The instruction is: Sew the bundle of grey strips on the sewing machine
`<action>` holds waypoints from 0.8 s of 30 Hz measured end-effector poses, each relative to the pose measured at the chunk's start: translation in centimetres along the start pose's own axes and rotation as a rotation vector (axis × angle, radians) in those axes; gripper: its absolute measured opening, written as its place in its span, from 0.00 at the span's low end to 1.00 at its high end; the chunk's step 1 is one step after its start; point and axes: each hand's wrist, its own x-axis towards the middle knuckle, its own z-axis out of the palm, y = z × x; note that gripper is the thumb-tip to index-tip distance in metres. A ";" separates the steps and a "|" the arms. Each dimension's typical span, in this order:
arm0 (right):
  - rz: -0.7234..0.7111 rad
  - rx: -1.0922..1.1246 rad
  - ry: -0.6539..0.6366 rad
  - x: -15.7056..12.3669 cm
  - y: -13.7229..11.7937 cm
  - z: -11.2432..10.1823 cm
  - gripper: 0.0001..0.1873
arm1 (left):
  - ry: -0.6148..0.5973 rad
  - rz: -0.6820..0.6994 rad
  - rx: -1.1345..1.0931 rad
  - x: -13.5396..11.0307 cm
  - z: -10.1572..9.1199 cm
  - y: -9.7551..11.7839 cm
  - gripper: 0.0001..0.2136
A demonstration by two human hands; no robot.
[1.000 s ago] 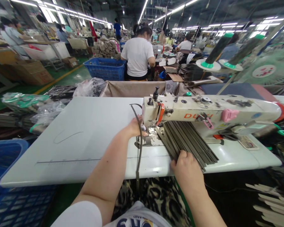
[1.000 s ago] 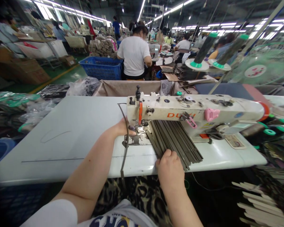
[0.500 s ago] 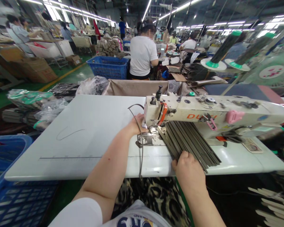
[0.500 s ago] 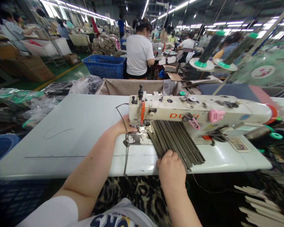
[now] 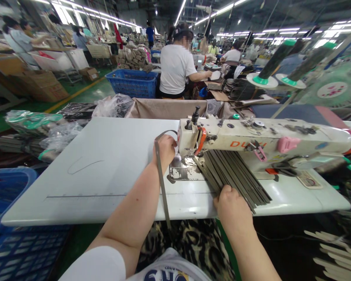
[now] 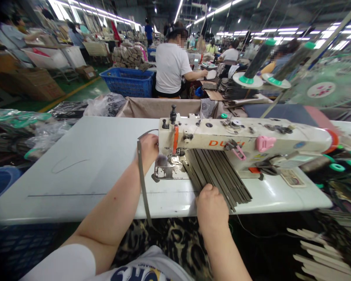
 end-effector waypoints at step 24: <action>0.395 2.067 -0.522 -7.2 2.1 2.7 0.22 | -0.242 -0.110 -0.204 -0.1 2.7 1.3 0.12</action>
